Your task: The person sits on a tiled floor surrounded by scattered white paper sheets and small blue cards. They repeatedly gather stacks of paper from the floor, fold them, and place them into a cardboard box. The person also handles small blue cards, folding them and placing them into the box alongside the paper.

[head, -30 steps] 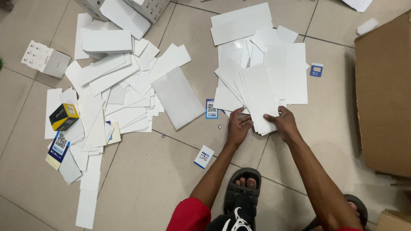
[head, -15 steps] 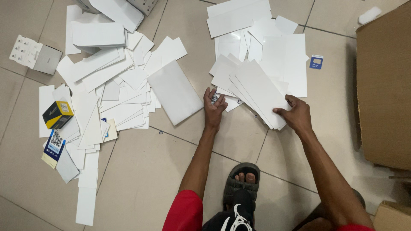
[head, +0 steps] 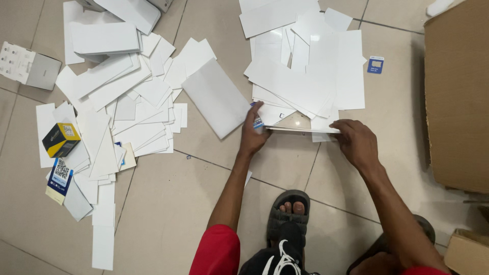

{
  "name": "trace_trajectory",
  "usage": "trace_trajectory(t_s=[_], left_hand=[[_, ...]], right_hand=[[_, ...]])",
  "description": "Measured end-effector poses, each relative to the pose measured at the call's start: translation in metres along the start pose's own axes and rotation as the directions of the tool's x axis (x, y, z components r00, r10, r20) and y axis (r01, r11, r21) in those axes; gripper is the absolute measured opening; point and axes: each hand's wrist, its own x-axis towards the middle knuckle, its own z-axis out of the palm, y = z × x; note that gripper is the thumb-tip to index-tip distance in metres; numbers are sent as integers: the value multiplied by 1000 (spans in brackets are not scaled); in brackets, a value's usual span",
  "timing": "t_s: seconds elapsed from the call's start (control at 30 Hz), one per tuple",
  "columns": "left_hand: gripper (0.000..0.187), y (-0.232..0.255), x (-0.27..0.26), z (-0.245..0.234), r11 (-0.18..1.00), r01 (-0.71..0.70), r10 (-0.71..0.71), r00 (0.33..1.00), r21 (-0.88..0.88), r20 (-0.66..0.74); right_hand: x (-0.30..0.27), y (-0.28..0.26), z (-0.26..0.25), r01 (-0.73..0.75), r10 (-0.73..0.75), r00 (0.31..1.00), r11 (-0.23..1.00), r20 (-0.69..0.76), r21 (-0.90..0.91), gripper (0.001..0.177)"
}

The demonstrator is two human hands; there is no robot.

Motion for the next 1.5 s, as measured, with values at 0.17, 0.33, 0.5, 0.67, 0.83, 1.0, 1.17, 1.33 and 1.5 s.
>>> trace_trajectory(t_s=[0.17,0.33,0.5,0.67,0.83,1.0,1.17,1.33,1.5], left_hand=[[43,-11,-22,18,997,19,-21,999,-77,-36],[42,5,-40,58,994,42,-59,985,-103,-163],[47,4,-56,67,990,-80,111,949,114,-295],[43,-13,-56,53,997,7,21,941,82,-338],[33,-5,-21,55,991,114,-130,923,-65,-363],[36,85,39,82,996,-4,-1,999,-84,-53],[40,184,79,153,960,-214,136,921,181,366],[34,251,92,247,882,-381,137,771,278,622],[19,261,134,357,674,-696,319,576,247,753]], right_hand=[[-14,5,16,-311,380,916,875,-129,370,53],[-27,14,67,-37,306,913,723,-271,689,62],[-46,24,83,-144,487,827,664,-279,734,31],[-40,30,64,-263,553,816,613,-167,745,13],[-14,63,3,-331,447,890,764,-85,554,14],[2,110,-110,-301,342,940,820,6,486,21],[-41,160,-234,-664,605,747,663,274,346,25],[-94,222,-280,-772,761,590,434,268,465,26],[-136,293,-282,-710,794,553,293,251,640,27]])
